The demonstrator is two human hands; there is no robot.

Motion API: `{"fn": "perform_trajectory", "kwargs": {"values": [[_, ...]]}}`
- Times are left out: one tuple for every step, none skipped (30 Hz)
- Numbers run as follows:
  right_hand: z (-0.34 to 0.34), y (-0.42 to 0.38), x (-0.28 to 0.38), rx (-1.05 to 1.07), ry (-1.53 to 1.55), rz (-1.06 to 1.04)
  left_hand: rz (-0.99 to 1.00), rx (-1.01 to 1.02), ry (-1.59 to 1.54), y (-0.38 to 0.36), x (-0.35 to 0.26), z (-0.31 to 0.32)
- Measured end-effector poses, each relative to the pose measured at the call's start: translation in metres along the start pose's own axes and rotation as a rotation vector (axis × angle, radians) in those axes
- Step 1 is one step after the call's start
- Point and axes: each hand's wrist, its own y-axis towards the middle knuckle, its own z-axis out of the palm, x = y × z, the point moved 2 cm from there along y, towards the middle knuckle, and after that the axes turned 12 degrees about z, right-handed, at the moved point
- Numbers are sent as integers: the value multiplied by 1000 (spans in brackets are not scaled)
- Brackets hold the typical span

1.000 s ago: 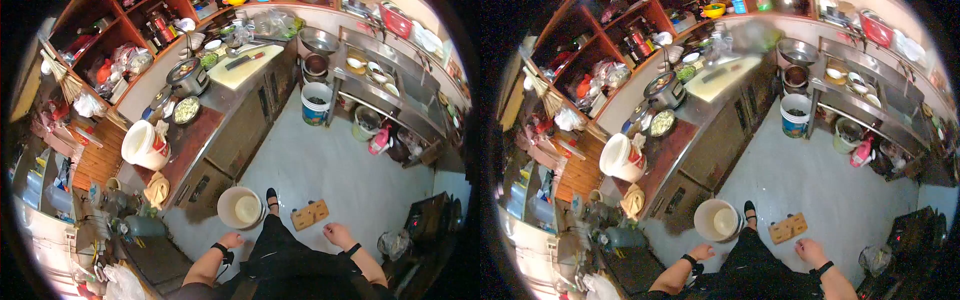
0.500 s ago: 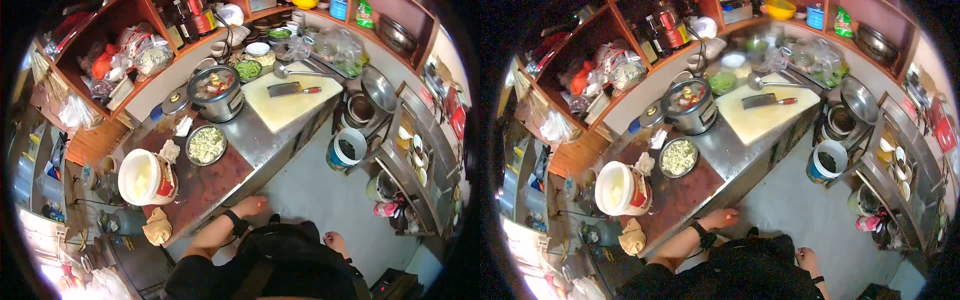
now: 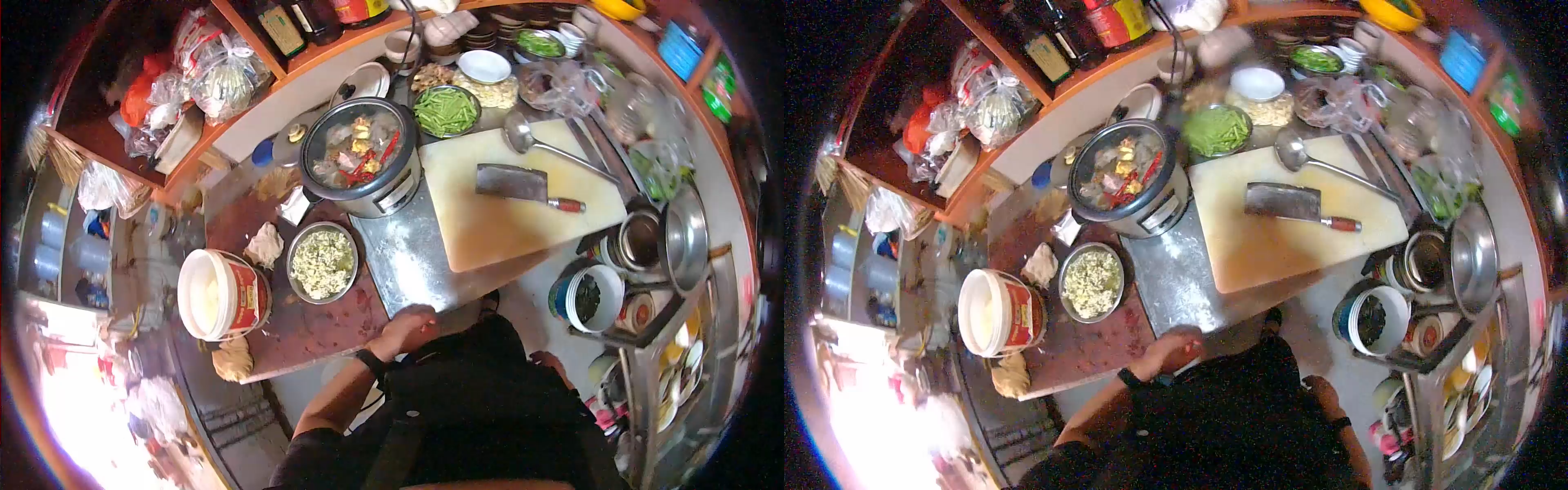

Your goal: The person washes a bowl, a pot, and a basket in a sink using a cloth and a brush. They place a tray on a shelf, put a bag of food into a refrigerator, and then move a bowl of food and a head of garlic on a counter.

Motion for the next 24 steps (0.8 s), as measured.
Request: {"fn": "perform_trajectory", "kwargs": {"values": [[-47, -3, 38, 8, 16, 47, 1, -121, -80, 8, -17, -21], [-80, 5, 57, -7, 60, 143, 13, -243, -161, 16, -34, -42], [-103, 24, 59, 28, 34, 120, 36, -363, -237, 24, -51, -63], [-126, 47, 59, 70, -21, -29, -140, -330, -148, 33, -59, -74], [-145, 65, 63, 120, -72, -176, -323, -289, -70, 35, -63, -76], [-160, 84, 67, 231, -73, -154, -358, -416, -165, 30, -41, -58], [-174, 99, 78, 345, -82, -129, -392, -531, -222, 28, -49, -64], [-184, 102, 100, 400, 59, 166, -455, -627, -346, 20, -48, -58], [-193, 110, 121, 436, 24, 141, -501, -727, -460, 11, -40, -53], [-199, 118, 141, 416, -117, 61, -511, -828, -713, 0, -34, -47], [-200, 126, 155, 388, -249, -20, -530, -860, -708, -10, -31, -46], [-194, 142, 150, 425, -249, -103, -610, -1061, -916, -23, -26, -44], [-192, 143, 163, 436, -263, -117, -679, -1258, -1132, -34, -25, -41], [-190, 144, 180, 426, -277, -193, -673, -1438, -1143, -42, -23, -45], [-189, 144, 194, 414, -290, -268, -669, -1459, -1145, -52, -15, -45], [-184, 149, 197, 413, -306, -280, -512, -1637, -1248, -63, -4, -44], [-173, 157, 191, 467, -329, -212, -333, -1807, -1345, -73, 5, -46], [-162, 166, 183, 519, -355, -144, -336, -1870, -1319, -79, 6, -55], [-154, 171, 181, 526, -376, -141, -311, -1887, -1326, -84, 12, -59], [-150, 170, 185, 518, -394, -156, -332, -1919, -1306, -89, 20, -65], [-145, 169, 190, 497, -405, -187, -356, -1947, -1286, -95, 27, -69], [-143, 165, 199, 472, -411, -208, -364, -1924, -1299, -100, 31, -73], [-142, 159, 209, 443, -413, -224, -345, -1928, -1307, -103, 35, -77], [-141, 153, 214, 418, -412, -228, -387, -1899, -1297, -104, 38, -79]]}}
